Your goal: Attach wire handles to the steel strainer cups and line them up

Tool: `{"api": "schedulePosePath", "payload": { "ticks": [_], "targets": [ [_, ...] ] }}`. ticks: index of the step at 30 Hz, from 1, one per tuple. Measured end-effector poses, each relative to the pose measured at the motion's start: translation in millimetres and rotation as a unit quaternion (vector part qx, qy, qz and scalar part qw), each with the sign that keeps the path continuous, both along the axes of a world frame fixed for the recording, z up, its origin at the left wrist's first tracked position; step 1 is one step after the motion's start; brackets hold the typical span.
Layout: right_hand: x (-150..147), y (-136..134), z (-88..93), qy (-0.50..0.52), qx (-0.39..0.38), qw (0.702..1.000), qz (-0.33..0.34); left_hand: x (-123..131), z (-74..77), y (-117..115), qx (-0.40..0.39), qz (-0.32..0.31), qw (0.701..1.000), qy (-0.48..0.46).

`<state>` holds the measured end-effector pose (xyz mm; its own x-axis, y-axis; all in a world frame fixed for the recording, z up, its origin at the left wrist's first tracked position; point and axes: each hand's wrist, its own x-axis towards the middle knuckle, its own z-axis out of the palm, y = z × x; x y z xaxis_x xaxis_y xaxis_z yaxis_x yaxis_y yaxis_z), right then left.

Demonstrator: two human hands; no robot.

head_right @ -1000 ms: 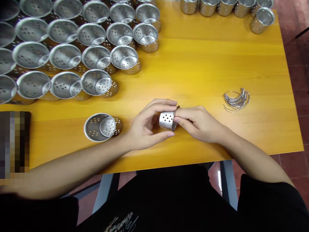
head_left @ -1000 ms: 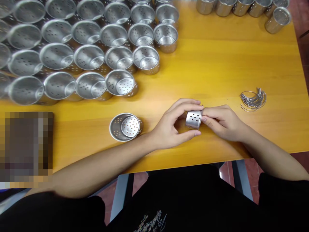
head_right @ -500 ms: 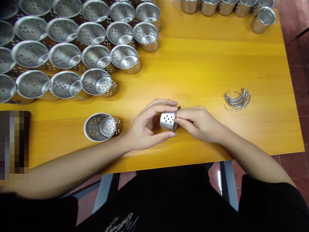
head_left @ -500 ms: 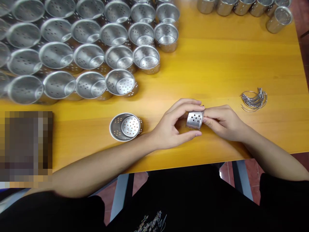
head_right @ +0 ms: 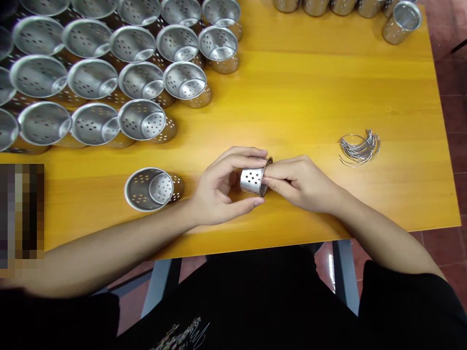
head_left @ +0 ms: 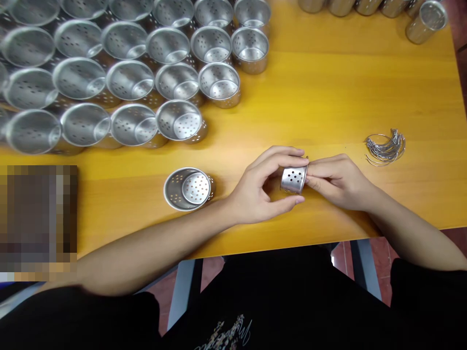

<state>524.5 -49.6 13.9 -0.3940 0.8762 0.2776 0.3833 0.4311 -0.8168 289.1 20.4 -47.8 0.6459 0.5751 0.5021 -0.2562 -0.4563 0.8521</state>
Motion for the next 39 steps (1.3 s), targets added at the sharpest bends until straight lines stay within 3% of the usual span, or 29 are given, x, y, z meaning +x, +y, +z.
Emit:
{"api": "schedulePosePath", "payload": {
  "ticks": [39],
  "targets": [
    [-4.4,-3.4,-10.7,0.006,-0.038,0.999,-0.027,0.8,2.9,-1.1,0.014,0.016,1.0,0.006]
  ]
}}
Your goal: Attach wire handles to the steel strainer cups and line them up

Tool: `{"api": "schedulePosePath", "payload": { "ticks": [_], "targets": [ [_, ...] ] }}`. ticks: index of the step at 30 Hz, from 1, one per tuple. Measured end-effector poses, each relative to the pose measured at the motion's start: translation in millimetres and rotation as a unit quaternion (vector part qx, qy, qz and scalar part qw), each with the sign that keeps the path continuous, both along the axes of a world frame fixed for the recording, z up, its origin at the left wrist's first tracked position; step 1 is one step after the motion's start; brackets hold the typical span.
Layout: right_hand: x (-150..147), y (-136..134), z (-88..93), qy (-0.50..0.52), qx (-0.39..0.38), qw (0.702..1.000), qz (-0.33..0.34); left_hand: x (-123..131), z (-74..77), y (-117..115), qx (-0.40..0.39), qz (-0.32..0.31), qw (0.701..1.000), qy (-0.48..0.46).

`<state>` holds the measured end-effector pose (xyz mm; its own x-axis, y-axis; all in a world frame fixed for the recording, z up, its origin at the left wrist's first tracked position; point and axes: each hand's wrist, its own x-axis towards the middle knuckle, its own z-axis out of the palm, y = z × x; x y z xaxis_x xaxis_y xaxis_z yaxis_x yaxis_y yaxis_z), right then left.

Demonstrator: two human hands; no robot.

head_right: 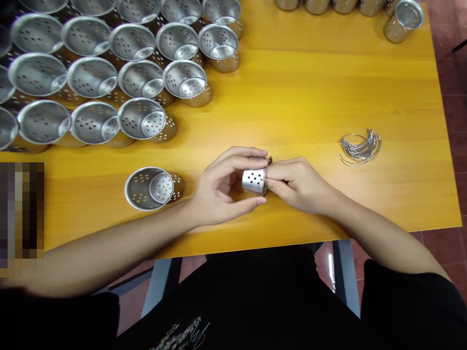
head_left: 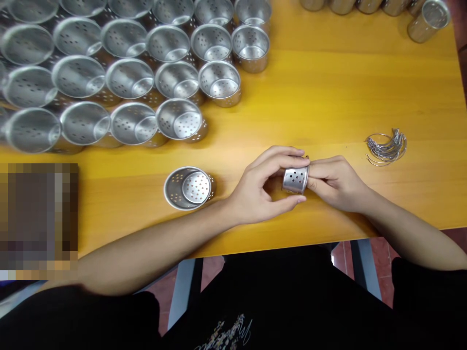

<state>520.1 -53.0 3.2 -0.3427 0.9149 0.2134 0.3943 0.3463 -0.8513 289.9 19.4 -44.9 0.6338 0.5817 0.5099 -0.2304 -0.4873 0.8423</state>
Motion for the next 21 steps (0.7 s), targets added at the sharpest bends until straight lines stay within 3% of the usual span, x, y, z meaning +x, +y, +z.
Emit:
{"api": "schedulePosePath", "payload": {
  "ticks": [21],
  "targets": [
    [-1.8,0.6,-0.3,0.009,0.012,1.0,0.008,-0.2,1.4,-0.9,0.004,-0.002,1.0,0.004]
  ]
}}
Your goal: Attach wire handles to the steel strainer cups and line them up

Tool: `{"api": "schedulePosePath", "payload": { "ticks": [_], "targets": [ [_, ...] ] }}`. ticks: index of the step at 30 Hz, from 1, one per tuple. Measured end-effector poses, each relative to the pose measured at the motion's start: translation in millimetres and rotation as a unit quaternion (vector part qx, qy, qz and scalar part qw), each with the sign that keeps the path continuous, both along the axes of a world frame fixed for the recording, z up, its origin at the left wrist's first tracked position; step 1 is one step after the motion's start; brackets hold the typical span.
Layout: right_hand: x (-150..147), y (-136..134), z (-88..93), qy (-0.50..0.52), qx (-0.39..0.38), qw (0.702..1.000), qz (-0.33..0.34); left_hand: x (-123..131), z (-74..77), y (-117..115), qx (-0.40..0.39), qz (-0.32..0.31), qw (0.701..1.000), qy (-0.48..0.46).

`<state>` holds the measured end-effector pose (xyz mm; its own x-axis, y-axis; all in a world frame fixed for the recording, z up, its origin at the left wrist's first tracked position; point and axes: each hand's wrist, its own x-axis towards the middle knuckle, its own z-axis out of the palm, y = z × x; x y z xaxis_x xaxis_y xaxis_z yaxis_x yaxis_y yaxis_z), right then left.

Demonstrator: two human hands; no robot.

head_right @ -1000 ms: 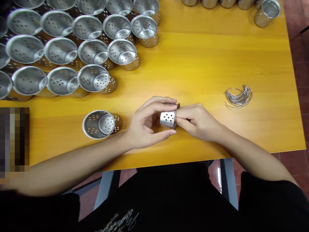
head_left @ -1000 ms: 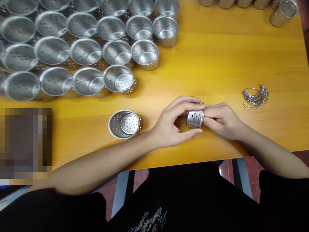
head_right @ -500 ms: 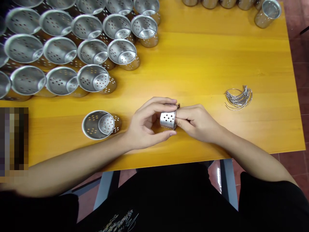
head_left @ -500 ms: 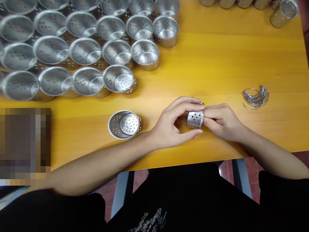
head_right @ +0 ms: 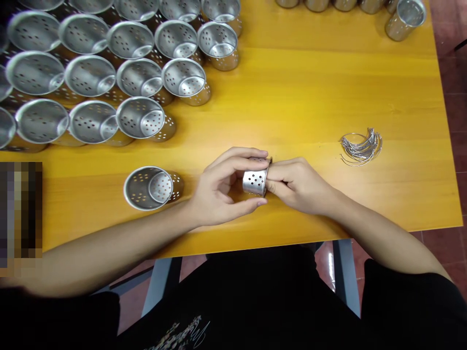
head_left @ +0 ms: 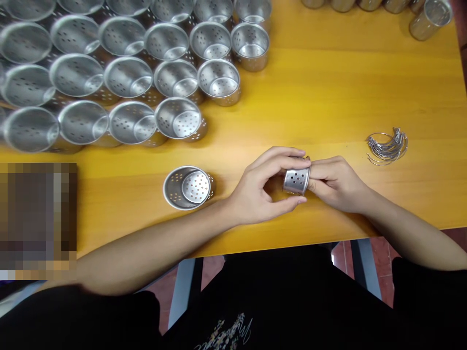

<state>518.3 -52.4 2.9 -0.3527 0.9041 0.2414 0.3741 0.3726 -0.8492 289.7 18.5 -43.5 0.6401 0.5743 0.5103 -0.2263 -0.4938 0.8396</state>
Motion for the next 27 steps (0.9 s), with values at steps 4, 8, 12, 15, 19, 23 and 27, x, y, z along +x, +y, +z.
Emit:
{"api": "schedulePosePath", "payload": {
  "ticks": [4,8,12,15,19,23,27],
  "targets": [
    [-0.1,0.1,-0.4,-0.002,0.008,1.0,-0.001,0.1,0.0,-0.3,-0.003,0.002,1.0,0.001],
    [0.0,0.0,1.1,-0.009,0.002,1.0,-0.005,0.5,0.1,0.1,-0.001,0.0,1.0,-0.004],
    [1.5,-0.7,1.8,-0.012,-0.003,1.0,0.0,0.3,1.0,-0.5,0.0,0.006,1.0,0.0],
    [2.6,-0.7,2.1,-0.016,-0.004,1.0,0.009,0.2,2.0,-1.0,0.005,0.007,1.0,-0.002],
    [2.8,-0.2,2.7,-0.013,0.009,1.0,0.02,0.3,2.2,-0.7,0.01,0.011,1.0,-0.004],
    [2.0,-0.4,2.7,-0.027,0.027,0.999,0.029,0.4,1.3,-0.3,0.013,0.014,1.0,-0.003],
    [1.2,-0.2,2.6,-0.022,0.036,0.999,0.023,0.5,-0.3,-0.8,0.004,0.014,1.0,-0.002]
  ]
}}
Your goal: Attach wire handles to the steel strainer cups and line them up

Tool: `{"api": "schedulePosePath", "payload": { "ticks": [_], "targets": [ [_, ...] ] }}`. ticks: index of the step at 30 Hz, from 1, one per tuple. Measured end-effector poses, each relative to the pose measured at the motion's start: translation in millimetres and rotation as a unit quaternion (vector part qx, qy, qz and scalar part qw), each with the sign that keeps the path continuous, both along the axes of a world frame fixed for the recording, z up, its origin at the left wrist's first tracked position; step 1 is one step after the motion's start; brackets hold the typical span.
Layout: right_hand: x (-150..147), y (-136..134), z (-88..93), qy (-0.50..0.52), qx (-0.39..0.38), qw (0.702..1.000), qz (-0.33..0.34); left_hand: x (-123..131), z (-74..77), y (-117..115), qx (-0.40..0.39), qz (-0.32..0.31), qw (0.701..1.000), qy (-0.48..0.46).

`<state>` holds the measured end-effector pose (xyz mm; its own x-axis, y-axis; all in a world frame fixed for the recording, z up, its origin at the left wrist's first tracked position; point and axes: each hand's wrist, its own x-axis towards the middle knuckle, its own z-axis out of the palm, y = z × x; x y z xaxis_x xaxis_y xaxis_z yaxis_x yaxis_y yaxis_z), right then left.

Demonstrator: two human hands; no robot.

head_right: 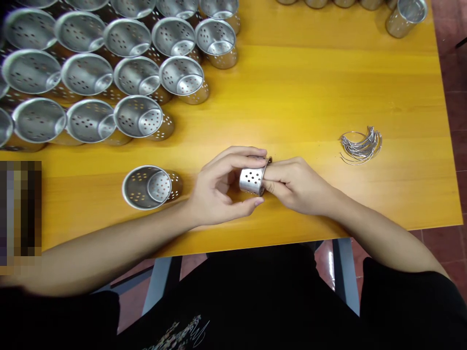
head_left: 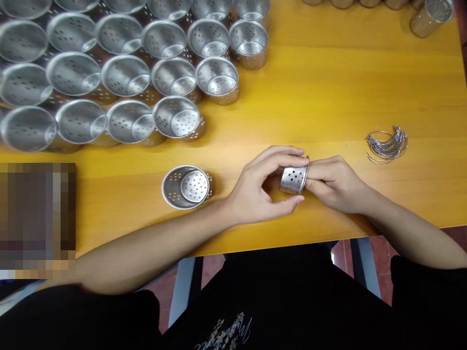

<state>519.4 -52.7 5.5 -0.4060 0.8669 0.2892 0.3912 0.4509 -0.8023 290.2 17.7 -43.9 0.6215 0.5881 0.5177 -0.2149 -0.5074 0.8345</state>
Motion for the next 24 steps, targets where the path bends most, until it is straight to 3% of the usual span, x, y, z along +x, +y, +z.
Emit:
{"api": "schedulePosePath", "payload": {
  "ticks": [24],
  "targets": [
    [2.9,0.2,1.7,-0.001,0.004,1.0,0.013,0.0,-1.4,-0.7,-0.007,-0.01,1.0,-0.02]
  ]
}}
